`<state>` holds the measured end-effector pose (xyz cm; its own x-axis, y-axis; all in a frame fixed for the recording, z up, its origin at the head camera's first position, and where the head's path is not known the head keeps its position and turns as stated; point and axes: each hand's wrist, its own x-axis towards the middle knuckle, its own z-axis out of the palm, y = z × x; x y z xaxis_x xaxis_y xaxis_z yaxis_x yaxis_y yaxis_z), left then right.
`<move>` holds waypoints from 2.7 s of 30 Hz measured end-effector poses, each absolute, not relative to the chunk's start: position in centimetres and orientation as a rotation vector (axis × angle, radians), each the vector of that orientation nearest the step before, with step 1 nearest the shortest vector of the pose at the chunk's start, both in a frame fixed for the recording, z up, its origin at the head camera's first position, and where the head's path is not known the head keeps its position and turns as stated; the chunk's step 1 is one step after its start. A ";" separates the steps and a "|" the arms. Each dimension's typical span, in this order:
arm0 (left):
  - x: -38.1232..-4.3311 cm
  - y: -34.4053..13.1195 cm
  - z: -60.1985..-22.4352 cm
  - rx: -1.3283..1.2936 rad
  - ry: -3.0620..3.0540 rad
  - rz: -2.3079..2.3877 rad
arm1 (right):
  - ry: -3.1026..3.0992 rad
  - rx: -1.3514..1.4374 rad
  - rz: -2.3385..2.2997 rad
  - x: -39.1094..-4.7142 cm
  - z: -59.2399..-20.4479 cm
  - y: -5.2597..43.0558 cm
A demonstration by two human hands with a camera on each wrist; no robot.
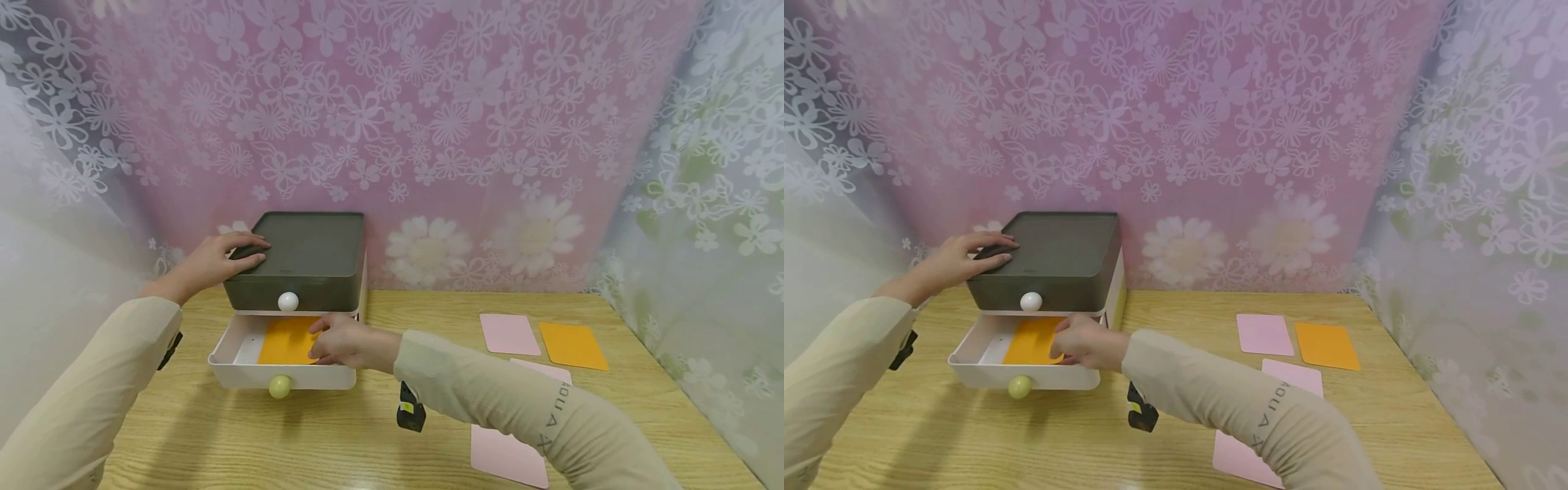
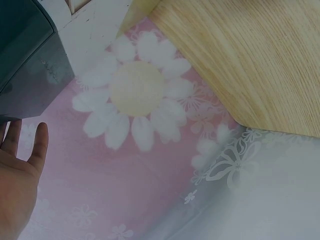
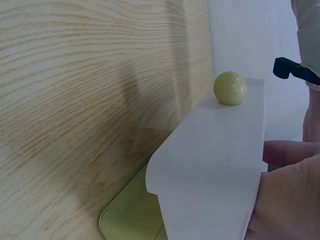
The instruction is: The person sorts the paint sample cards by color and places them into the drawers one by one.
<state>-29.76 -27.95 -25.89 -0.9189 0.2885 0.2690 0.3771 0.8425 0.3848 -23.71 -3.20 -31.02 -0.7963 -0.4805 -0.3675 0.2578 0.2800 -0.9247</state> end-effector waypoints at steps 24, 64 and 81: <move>-29.5 -27.9 -25.8 -0.547 -2.818 -0.633 | 2.049 -0.519 -1.701 -22.9 -30.1 1.3; -29.5 -27.8 -25.6 -0.517 -2.833 -0.633 | 2.923 -0.109 -1.235 -29.9 -40.3 30.0; -29.8 -28.0 -25.8 -0.524 -2.825 -0.633 | 3.058 -0.268 -0.849 -30.7 -41.7 37.8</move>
